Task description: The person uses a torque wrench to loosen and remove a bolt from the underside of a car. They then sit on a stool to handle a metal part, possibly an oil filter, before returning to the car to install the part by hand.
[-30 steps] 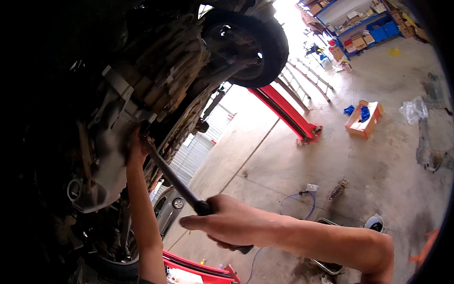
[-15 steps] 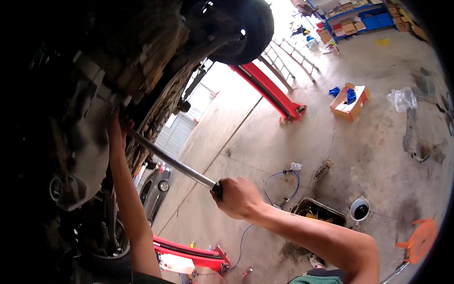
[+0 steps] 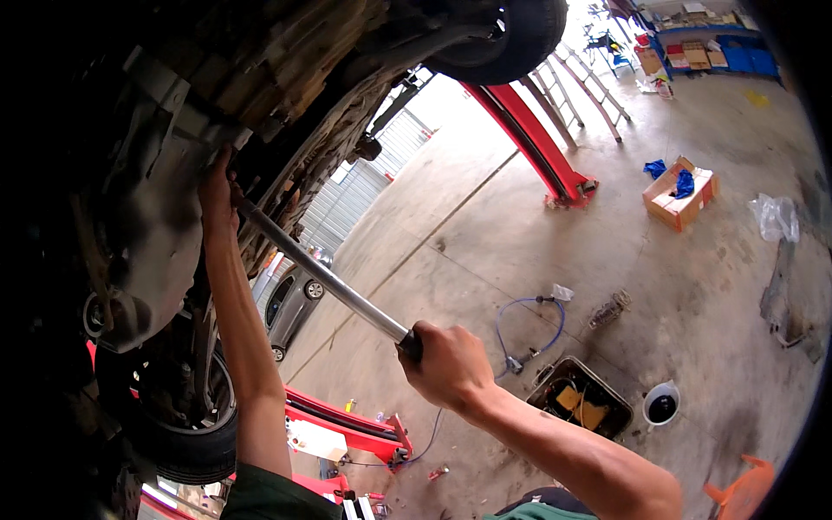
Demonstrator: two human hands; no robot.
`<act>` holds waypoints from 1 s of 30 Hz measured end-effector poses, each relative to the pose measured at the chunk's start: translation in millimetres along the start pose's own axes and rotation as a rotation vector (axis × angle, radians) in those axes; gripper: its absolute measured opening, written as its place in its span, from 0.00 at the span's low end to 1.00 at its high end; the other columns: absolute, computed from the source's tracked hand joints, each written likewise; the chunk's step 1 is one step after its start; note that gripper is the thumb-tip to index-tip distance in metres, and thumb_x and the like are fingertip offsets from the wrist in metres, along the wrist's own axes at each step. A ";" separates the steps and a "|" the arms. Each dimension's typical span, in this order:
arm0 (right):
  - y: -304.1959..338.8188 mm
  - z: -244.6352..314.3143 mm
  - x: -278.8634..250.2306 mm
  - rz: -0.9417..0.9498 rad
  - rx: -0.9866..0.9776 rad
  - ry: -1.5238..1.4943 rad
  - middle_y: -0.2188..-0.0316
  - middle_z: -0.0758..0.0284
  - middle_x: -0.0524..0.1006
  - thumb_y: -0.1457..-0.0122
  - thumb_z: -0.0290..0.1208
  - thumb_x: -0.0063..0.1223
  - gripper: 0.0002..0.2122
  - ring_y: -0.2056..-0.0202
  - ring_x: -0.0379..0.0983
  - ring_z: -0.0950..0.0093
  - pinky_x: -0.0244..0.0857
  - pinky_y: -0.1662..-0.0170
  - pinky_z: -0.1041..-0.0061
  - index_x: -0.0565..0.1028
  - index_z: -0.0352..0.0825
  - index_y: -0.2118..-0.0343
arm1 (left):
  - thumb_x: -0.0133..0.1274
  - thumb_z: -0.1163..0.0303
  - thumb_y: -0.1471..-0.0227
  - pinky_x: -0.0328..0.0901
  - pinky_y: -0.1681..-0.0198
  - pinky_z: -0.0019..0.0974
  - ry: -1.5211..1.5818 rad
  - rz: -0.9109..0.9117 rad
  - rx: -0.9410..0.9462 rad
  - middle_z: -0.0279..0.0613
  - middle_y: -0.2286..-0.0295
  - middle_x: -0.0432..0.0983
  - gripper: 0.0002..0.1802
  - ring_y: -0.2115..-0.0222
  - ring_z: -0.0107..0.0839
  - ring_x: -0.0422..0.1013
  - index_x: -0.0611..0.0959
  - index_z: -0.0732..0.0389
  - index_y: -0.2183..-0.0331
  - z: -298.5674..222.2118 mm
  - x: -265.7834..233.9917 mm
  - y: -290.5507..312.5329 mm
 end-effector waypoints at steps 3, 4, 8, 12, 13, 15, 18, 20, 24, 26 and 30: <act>-10.0 -12.2 11.8 0.011 -0.009 0.003 0.81 0.56 0.75 0.47 0.39 0.54 0.11 0.76 0.73 0.52 0.67 0.71 0.56 0.75 0.36 0.75 | 0.63 0.51 0.52 0.51 0.85 0.27 -0.066 0.000 0.022 0.28 0.83 0.61 0.22 0.87 0.19 0.56 0.78 0.57 0.62 -4.2 4.4 9.0; -12.1 -16.7 16.4 -0.002 -0.012 -0.005 0.82 0.56 0.75 0.47 0.39 0.55 0.11 0.77 0.73 0.53 0.67 0.71 0.56 0.74 0.36 0.75 | 0.63 0.51 0.52 0.51 0.84 0.27 -0.069 0.013 0.030 0.28 0.83 0.61 0.23 0.87 0.20 0.56 0.78 0.58 0.62 -5.2 4.9 12.8; -28.6 -32.3 36.9 -0.028 -0.054 -0.036 0.83 0.56 0.74 0.48 0.39 0.55 0.11 0.77 0.73 0.53 0.67 0.72 0.56 0.74 0.36 0.76 | 0.62 0.49 0.52 0.51 0.85 0.29 -0.130 -0.055 0.086 0.29 0.82 0.62 0.24 0.88 0.20 0.57 0.78 0.58 0.63 -5.9 6.6 17.1; -46.5 -45.9 57.6 -0.059 -0.100 -0.050 0.83 0.57 0.74 0.48 0.40 0.56 0.11 0.78 0.72 0.53 0.66 0.74 0.57 0.74 0.37 0.77 | 0.62 0.49 0.52 0.51 0.87 0.29 -0.195 -0.042 0.161 0.29 0.82 0.64 0.24 0.89 0.20 0.59 0.76 0.58 0.64 -11.9 2.8 19.6; -50.8 -46.0 64.9 -0.079 -0.134 -0.079 0.83 0.57 0.74 0.48 0.40 0.56 0.11 0.79 0.72 0.53 0.66 0.75 0.57 0.74 0.37 0.77 | 0.62 0.49 0.52 0.51 0.87 0.28 -0.220 -0.038 0.195 0.29 0.83 0.64 0.24 0.89 0.21 0.60 0.76 0.58 0.65 -17.1 -2.1 19.4; -57.7 -40.9 81.7 -0.082 -0.197 -0.130 0.84 0.57 0.74 0.48 0.39 0.56 0.11 0.79 0.72 0.54 0.66 0.76 0.57 0.73 0.37 0.77 | 0.62 0.49 0.53 0.51 0.87 0.28 -0.254 -0.087 0.218 0.28 0.84 0.63 0.24 0.90 0.21 0.60 0.75 0.58 0.66 -32.9 -18.1 23.7; -82.8 -80.4 94.8 -0.161 -0.209 -0.080 0.85 0.58 0.73 0.49 0.39 0.57 0.11 0.80 0.71 0.54 0.65 0.77 0.58 0.72 0.37 0.78 | 0.62 0.53 0.51 0.55 0.86 0.27 -0.180 -0.057 0.228 0.27 0.83 0.61 0.19 0.87 0.19 0.58 0.76 0.58 0.70 5.5 15.7 23.7; -95.0 -96.5 100.5 -0.200 -0.233 -0.071 0.85 0.59 0.73 0.49 0.39 0.57 0.11 0.81 0.71 0.55 0.65 0.78 0.58 0.71 0.37 0.78 | 0.62 0.53 0.51 0.56 0.86 0.27 -0.171 -0.031 0.267 0.27 0.83 0.61 0.19 0.87 0.19 0.58 0.76 0.58 0.70 10.9 31.3 21.9; -106.0 -76.0 130.6 -0.238 -0.343 -0.151 0.86 0.59 0.72 0.49 0.38 0.58 0.11 0.82 0.71 0.56 0.65 0.78 0.60 0.70 0.38 0.79 | 0.61 0.53 0.50 0.58 0.85 0.27 -0.243 -0.074 0.365 0.28 0.81 0.63 0.20 0.85 0.20 0.60 0.79 0.60 0.66 -22.0 -2.2 24.6; -115.4 -81.5 137.0 -0.270 -0.354 -0.128 0.86 0.60 0.72 0.49 0.37 0.58 0.11 0.82 0.71 0.57 0.65 0.78 0.61 0.70 0.38 0.79 | 0.61 0.52 0.51 0.60 0.84 0.28 -0.259 -0.041 0.360 0.31 0.76 0.70 0.23 0.81 0.20 0.65 0.80 0.63 0.64 -13.4 -2.9 17.8; -131.6 -87.2 157.5 -0.337 -0.388 -0.168 0.86 0.60 0.72 0.50 0.37 0.58 0.11 0.81 0.72 0.57 0.66 0.77 0.62 0.69 0.38 0.79 | 0.61 0.52 0.51 0.63 0.82 0.29 -0.233 -0.078 0.435 0.40 0.70 0.77 0.25 0.80 0.23 0.70 0.79 0.67 0.64 -7.3 -1.9 20.8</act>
Point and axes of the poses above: each hand's wrist, its own y-axis away from the middle knuckle, its own x-axis out of the palm, z = x × y, the point moved 3 cm from there along -y, towards the middle knuckle
